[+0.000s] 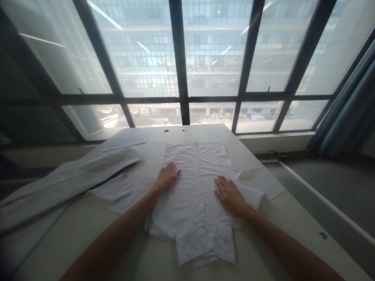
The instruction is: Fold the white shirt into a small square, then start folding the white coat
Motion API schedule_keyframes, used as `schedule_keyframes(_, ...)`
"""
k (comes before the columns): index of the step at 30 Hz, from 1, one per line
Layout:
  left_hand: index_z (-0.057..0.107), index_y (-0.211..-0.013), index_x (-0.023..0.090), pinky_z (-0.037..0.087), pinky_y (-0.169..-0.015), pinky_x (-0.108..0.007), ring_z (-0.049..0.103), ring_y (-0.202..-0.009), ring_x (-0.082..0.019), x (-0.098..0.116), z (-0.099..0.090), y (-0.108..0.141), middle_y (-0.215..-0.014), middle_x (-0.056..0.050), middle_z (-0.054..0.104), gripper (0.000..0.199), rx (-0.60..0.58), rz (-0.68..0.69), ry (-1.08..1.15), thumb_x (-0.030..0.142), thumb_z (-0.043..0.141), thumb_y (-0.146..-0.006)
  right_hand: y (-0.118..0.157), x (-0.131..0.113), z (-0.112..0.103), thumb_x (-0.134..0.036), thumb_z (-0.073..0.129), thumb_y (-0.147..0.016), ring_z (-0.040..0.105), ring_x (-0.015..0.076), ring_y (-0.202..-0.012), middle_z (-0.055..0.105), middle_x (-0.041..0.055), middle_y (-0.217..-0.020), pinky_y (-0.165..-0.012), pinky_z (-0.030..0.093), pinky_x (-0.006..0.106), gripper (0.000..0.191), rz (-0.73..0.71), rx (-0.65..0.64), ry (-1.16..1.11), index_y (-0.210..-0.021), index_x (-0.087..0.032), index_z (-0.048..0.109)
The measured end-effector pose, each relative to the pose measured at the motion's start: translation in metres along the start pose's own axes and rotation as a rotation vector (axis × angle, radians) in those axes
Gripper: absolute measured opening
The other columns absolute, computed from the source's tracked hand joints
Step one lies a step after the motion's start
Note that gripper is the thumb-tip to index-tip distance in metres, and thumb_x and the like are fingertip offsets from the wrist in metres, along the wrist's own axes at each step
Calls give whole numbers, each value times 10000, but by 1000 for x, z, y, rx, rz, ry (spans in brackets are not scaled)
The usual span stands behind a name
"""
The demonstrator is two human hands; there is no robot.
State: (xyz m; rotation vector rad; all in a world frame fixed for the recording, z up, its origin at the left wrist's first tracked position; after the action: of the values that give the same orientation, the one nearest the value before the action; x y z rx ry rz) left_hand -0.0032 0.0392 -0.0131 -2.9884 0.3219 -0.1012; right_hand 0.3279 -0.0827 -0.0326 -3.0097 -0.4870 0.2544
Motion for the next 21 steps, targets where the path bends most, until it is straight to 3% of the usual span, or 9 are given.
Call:
schedule_keyframes(4,345,-1540,119,225,-1192,-549,250,-1515,-315,15,0,1,-1613,-217,308,575,27,43,72,418,288,-1052,0,1,-3,-440,292,-1037,190,228,-1534,236,111,-1652,-1229,161,469,614,16,-36,-9,-1580,-157,333)
schedule_keyframes(9,310,-1567,166,232,-1197,-541,222,-1526,-298,49,4,14,-1631,-165,301,562,-19,299,187,398,283,-1055,-15,-12,-9,-353,293,-1022,206,249,-1530,264,153,-1639,-1225,184,479,606,104,-62,-59,-1567,-92,343)
schedule_keyframes(12,342,-1560,187,208,-1201,-571,221,-1524,-318,61,7,23,-1640,-138,294,566,-21,398,163,431,290,-1053,-40,-42,-10,-325,292,-1021,183,246,-1536,249,160,-1644,-1223,194,482,601,37,-34,-89,-1568,-78,329)
schedule_keyframes(17,333,-1570,197,253,-1185,-571,243,-1517,-317,62,6,30,-1638,-127,300,553,12,438,81,353,331,-1039,-90,-91,-4,-339,261,-1047,141,235,-1544,216,134,-1661,-1223,173,495,593,-106,-2,-120,-1596,-117,259)
schedule_keyframes(21,347,-1566,207,267,-1186,-557,265,-1511,-310,61,7,27,-1635,-104,314,541,7,425,60,348,307,-1045,-119,-81,6,-387,220,-1070,158,241,-1541,240,154,-1651,-1215,179,502,586,-91,-12,-46,-1594,-130,271)
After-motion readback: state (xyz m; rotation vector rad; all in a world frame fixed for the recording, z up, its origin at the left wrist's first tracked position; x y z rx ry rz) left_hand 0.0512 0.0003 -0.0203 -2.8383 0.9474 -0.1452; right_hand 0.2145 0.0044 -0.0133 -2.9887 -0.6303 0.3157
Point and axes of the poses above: each hand's wrist, its own y-axis away from the middle knuckle, its own z-axis out of the palm, x = y × z, the point moved 1 cm from there along -y, towards the middle knuckle
